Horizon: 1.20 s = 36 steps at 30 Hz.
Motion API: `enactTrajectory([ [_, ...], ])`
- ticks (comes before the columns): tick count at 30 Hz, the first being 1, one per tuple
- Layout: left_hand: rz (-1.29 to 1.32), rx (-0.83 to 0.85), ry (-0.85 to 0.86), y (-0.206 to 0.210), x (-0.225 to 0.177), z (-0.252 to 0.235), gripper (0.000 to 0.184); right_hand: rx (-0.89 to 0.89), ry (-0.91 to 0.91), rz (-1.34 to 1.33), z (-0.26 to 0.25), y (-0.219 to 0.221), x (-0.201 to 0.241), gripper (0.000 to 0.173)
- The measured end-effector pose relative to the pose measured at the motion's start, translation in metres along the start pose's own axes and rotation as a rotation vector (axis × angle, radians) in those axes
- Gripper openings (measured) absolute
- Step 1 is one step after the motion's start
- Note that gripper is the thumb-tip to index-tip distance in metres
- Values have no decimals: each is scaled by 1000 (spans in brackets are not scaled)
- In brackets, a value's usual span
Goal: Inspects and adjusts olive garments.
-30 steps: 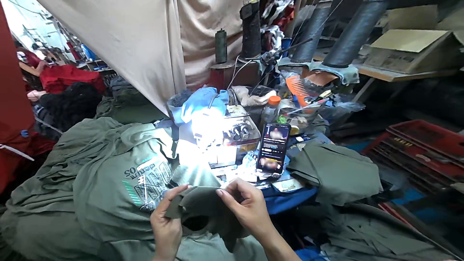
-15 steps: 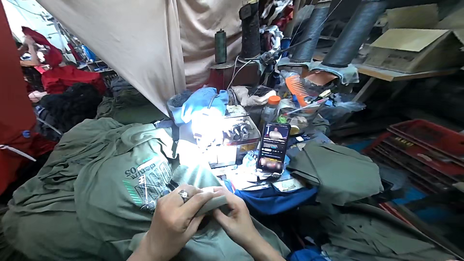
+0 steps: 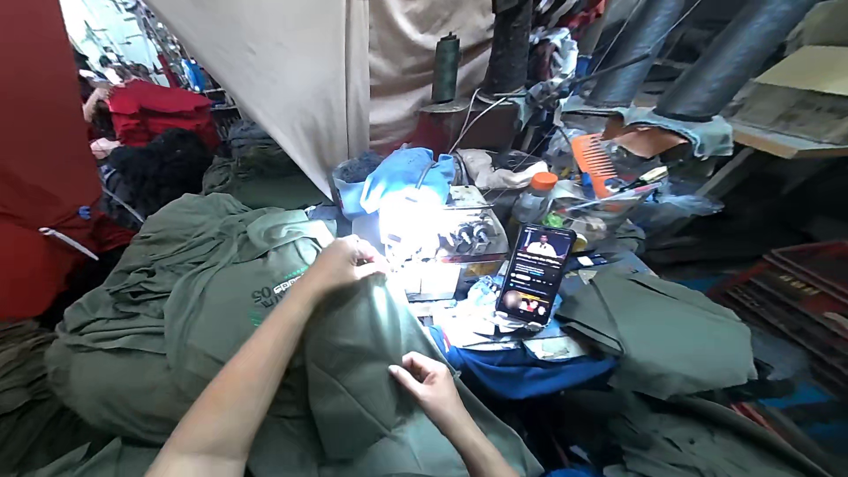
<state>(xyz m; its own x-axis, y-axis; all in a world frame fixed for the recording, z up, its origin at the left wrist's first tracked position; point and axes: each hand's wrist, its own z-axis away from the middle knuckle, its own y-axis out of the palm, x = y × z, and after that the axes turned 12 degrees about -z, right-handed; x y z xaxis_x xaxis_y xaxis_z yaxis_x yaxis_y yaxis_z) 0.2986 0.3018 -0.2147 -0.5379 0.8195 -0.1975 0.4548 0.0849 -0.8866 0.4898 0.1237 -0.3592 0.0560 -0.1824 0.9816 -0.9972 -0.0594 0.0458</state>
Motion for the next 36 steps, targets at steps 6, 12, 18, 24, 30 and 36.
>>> enactTrajectory([
  [6, 98, 79, -309, 50, 5, -2, 22, -141, 140, 264, -28, -24, -37, 26],
  [12, 99, 16, -253, 28, -3, 7, 18, -340, -106, 127, -56, -6, -20, 17],
  [18, 131, -95, -374, 48, 4, -1, 13, -439, -128, 250, -69, -8, -7, 19],
  [24, 112, -100, -425, 64, -2, -2, 21, -267, 108, 37, -78, -21, -8, 16],
  [30, 5, -7, -317, 60, -9, 4, 24, -200, 191, -145, -59, -21, -10, 8],
  [36, -67, -34, -476, 71, -13, 3, 29, -181, 205, -210, -56, -18, -9, 7],
])
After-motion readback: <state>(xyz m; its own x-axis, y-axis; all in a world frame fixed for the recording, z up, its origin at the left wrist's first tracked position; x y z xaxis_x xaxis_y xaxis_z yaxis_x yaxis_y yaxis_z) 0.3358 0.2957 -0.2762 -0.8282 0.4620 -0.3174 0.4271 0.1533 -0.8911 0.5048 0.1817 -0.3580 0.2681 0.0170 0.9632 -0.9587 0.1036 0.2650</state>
